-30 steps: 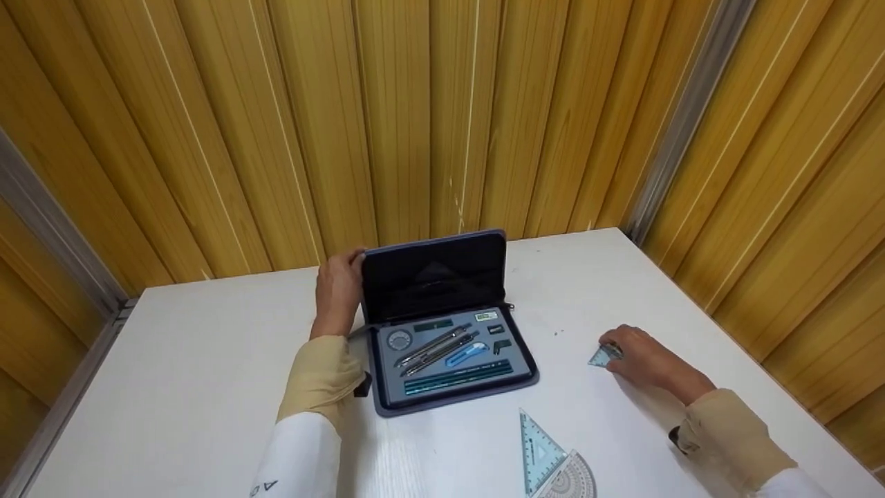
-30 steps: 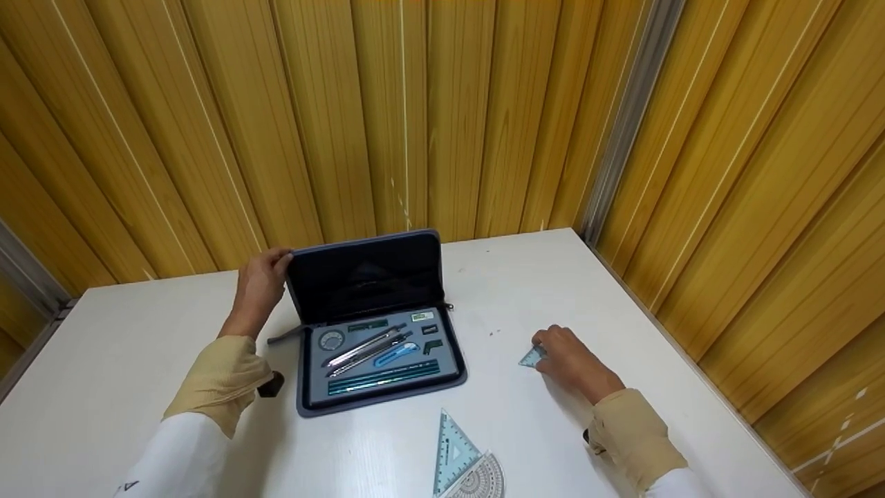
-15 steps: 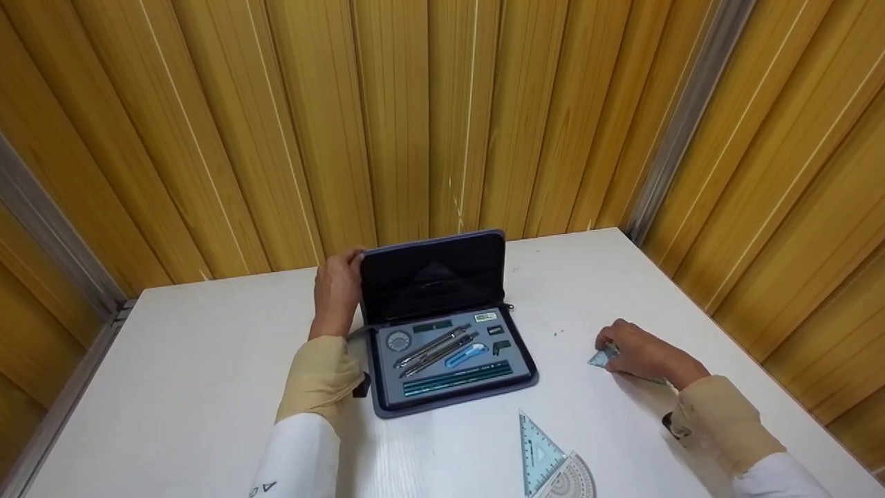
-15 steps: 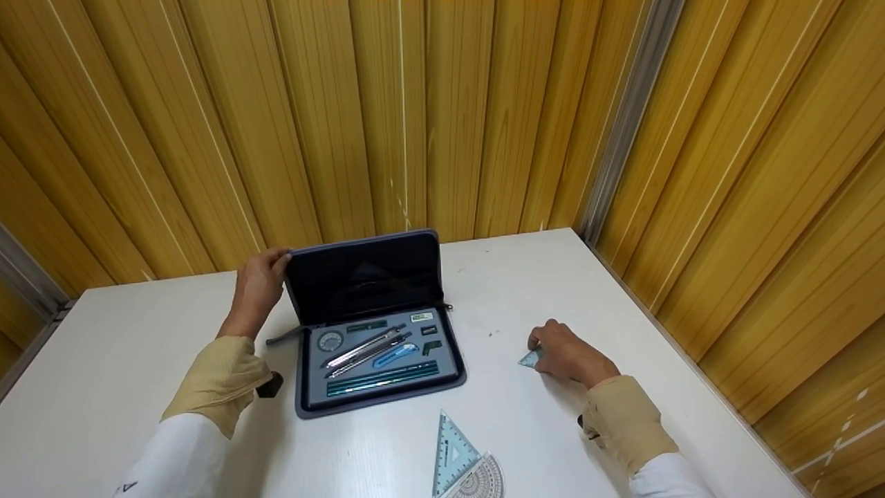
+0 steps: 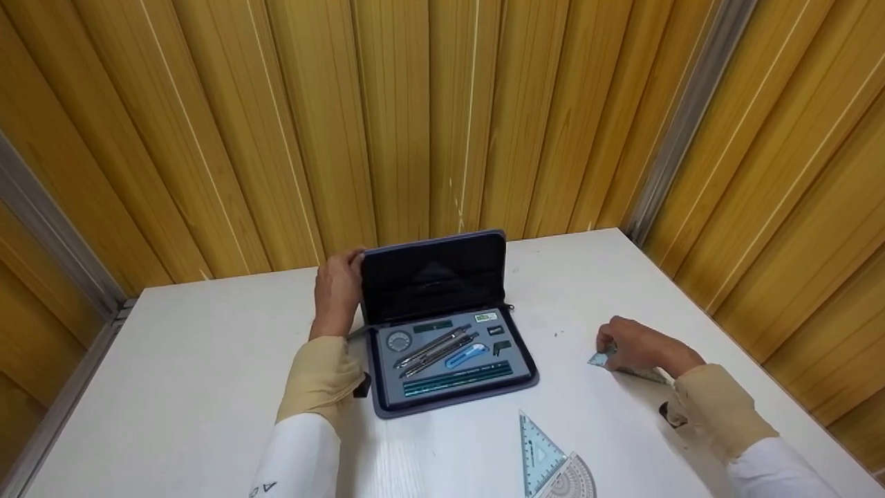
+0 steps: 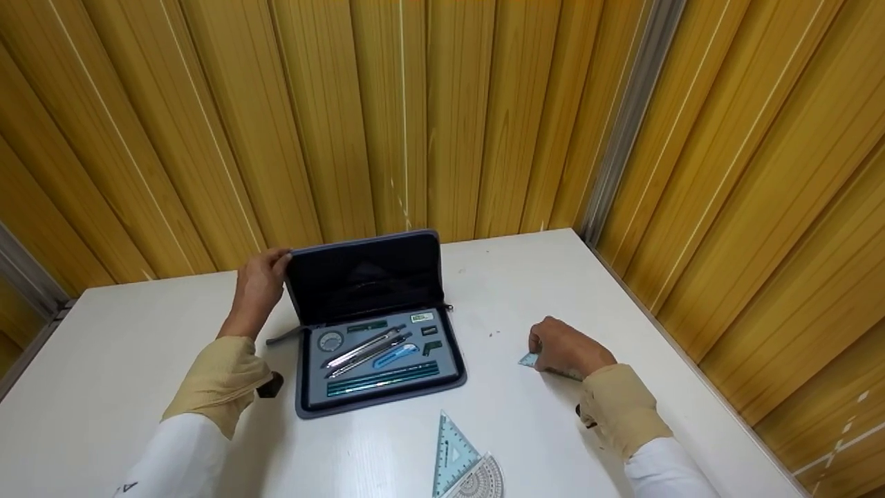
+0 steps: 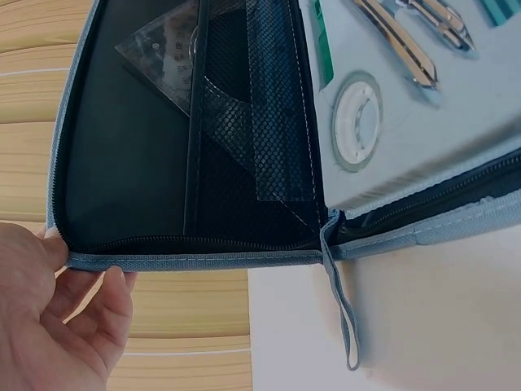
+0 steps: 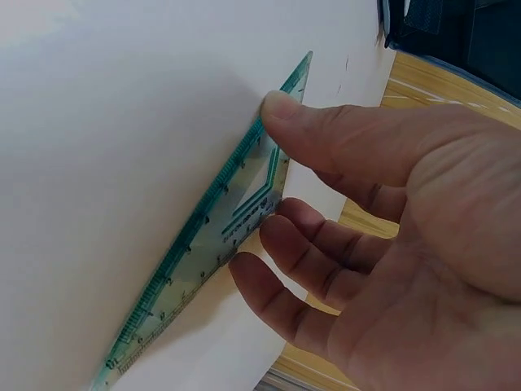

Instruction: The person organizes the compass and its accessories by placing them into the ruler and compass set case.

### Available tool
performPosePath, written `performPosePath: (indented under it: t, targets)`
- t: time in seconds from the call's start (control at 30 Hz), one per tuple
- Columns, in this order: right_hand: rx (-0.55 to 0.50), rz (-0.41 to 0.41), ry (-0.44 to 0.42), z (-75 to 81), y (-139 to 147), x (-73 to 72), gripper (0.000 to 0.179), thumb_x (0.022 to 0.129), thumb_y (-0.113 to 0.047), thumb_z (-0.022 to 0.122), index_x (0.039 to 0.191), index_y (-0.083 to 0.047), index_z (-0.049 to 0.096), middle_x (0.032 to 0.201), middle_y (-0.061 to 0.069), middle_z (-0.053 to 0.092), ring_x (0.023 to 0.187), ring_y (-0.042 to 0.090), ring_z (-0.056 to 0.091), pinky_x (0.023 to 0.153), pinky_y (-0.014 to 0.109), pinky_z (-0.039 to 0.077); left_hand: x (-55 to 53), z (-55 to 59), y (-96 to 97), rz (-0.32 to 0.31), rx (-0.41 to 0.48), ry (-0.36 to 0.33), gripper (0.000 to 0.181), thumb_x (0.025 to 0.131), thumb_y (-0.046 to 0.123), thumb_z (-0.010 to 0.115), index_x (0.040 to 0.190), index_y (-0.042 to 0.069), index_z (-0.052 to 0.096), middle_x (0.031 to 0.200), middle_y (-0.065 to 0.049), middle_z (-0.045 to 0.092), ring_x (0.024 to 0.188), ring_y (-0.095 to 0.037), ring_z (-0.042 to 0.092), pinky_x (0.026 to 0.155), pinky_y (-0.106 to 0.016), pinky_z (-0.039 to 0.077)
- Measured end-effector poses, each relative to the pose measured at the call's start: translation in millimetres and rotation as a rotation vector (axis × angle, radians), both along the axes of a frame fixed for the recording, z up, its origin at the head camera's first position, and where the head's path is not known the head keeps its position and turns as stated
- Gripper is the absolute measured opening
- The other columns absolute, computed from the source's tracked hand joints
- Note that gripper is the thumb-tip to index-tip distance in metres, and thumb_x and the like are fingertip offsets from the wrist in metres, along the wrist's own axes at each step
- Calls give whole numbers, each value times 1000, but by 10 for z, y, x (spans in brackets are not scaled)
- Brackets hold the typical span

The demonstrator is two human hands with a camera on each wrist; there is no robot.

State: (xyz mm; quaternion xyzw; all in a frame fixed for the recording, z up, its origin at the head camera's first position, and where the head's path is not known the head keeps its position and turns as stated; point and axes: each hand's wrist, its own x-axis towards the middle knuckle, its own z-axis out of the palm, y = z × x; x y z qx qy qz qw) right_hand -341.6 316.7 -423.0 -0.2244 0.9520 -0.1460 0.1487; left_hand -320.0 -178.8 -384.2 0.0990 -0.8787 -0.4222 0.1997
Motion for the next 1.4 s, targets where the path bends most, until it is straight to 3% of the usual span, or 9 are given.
performPosePath:
  t: [0.2,0.3,0.47,0.67,0.8,1.03,1.23,1.4]
  targets:
    - [-24,-27,-35,-9,39,-11,39,81,-2,83,115,0,63,108,14,54,91,27,52,80,41,51,6,-20,29,-2,-1,5,30,109,17,52,130,9,72,127,-15,71,113,-31,66,95,-48,50]
    - [-11,-31,-4,11,67,-4,39,79,-6,85,111,2,65,106,15,51,90,28,51,78,40,49,12,-15,38,-5,-2,4,30,110,18,52,131,9,72,128,-15,70,114,-32,66,96,-48,50]
    - [-31,-16,107,33,19,-26,21,77,-6,86,91,-6,70,97,10,50,87,26,50,78,42,47,20,-8,24,4,-12,28,30,109,17,52,130,8,72,124,-16,71,111,-32,67,95,-48,50]
    - [-77,116,325,170,-131,-59,10,83,-1,82,84,-10,77,85,0,70,80,21,63,75,43,52,31,-18,27,1,-17,59,29,109,16,53,128,6,72,123,-16,72,109,-32,68,92,-48,52]
    - [-165,187,395,390,-366,-116,10,89,2,76,97,-3,80,93,7,76,89,27,71,81,49,56,40,-17,31,12,-18,68,29,109,16,54,127,6,73,123,-16,72,111,-32,68,93,-48,52]
    - [-248,240,349,776,-965,-210,29,96,13,61,116,-1,77,101,11,68,93,24,62,87,45,55,49,-24,61,13,1,56,29,109,17,53,128,9,73,126,-14,71,115,-31,67,96,-48,51]
    - [-403,267,410,921,-1526,-239,26,99,7,61,123,-1,70,111,13,68,98,24,65,88,43,56,45,-19,119,21,4,58,28,108,17,55,126,10,74,124,-13,72,115,-31,67,96,-48,51]
    - [-493,231,432,954,-1863,-312,17,100,5,62,116,2,66,114,16,70,104,27,67,90,45,56,33,-11,159,19,-6,62,27,108,16,56,125,9,75,123,-13,73,115,-31,67,95,-47,51]
